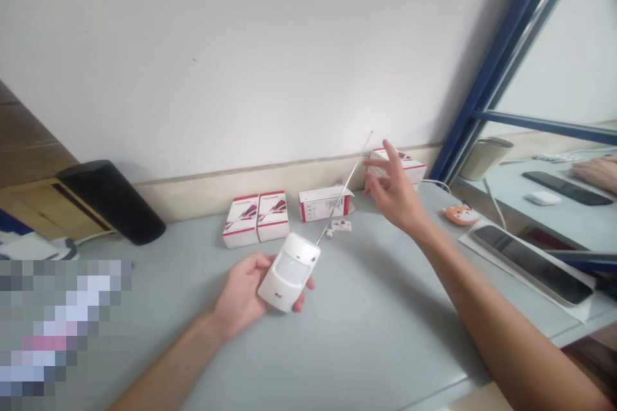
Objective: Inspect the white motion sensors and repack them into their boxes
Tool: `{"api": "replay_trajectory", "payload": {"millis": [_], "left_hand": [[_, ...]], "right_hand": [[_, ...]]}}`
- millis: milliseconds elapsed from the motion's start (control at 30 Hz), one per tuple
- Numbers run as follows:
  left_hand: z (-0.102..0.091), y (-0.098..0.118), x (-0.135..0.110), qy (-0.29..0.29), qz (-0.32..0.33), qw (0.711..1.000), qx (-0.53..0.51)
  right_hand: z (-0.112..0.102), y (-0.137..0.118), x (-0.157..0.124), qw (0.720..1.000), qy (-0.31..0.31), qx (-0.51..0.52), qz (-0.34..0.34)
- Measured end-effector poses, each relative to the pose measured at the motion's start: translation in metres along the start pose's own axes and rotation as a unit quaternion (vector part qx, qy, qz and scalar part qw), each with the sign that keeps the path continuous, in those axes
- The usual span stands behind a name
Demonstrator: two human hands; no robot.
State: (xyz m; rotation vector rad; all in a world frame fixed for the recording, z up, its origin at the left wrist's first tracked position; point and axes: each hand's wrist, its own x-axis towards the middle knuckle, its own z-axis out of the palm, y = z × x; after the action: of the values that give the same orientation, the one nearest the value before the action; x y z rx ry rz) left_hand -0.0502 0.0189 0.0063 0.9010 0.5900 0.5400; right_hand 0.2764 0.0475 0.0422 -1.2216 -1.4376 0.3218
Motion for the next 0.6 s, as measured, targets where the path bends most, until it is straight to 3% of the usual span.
{"api": "replay_trajectory", "payload": {"millis": [167,267,467,600], "left_hand": [[-0.001,0.001,0.0,-0.021,0.0,1.0,0.007],[-0.002,0.001,0.0,-0.047,-0.004,0.999,0.02],[-0.002,0.0,-0.002,-0.044,-0.007,0.999,0.019],[-0.006,-0.003,0.0,-0.038,0.0,0.999,0.011]], "right_hand": [[-0.01,-0.004,0.007,0.987,0.011,0.144,0.073],[-0.011,-0.005,0.007,0.979,0.006,0.184,0.092],[-0.009,-0.005,0.006,0.971,0.035,0.214,0.098],[-0.01,-0.012,0.004,0.963,-0.036,0.248,0.095]]}}
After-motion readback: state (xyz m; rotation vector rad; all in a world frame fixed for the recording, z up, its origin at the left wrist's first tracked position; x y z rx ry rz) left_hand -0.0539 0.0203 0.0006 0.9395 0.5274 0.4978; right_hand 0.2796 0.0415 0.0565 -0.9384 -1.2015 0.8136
